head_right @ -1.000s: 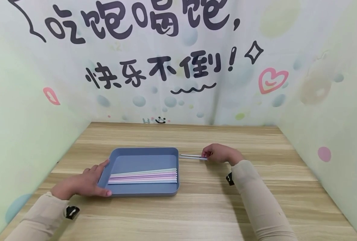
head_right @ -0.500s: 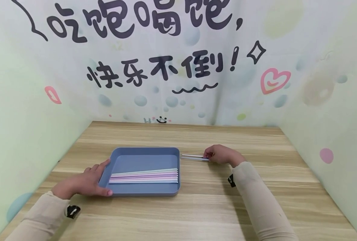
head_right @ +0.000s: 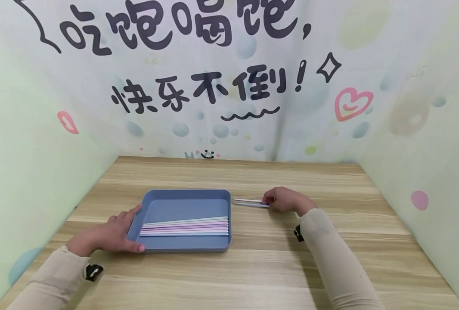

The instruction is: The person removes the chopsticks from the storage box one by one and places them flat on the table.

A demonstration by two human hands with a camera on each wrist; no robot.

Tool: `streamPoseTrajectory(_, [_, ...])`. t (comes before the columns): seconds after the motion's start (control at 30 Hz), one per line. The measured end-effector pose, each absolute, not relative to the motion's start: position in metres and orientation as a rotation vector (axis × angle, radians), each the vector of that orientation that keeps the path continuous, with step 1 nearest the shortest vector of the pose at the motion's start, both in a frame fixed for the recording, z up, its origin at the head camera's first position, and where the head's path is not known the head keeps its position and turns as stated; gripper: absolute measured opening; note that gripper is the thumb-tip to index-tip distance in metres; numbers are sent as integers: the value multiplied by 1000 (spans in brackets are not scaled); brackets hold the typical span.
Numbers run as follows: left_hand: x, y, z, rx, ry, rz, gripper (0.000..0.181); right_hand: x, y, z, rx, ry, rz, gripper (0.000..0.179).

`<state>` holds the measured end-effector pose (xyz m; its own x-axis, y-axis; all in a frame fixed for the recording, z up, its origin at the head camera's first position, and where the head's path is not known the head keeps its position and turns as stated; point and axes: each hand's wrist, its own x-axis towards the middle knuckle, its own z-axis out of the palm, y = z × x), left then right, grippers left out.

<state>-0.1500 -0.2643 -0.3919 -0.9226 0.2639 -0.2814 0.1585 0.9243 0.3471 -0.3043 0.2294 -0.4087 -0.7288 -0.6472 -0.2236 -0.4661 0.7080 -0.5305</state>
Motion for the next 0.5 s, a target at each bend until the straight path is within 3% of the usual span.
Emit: streamPoseTrajectory(0.5, [-149,-265,-392,324,2762,464,125,-302,228,-413,-932,2541,-633,20])
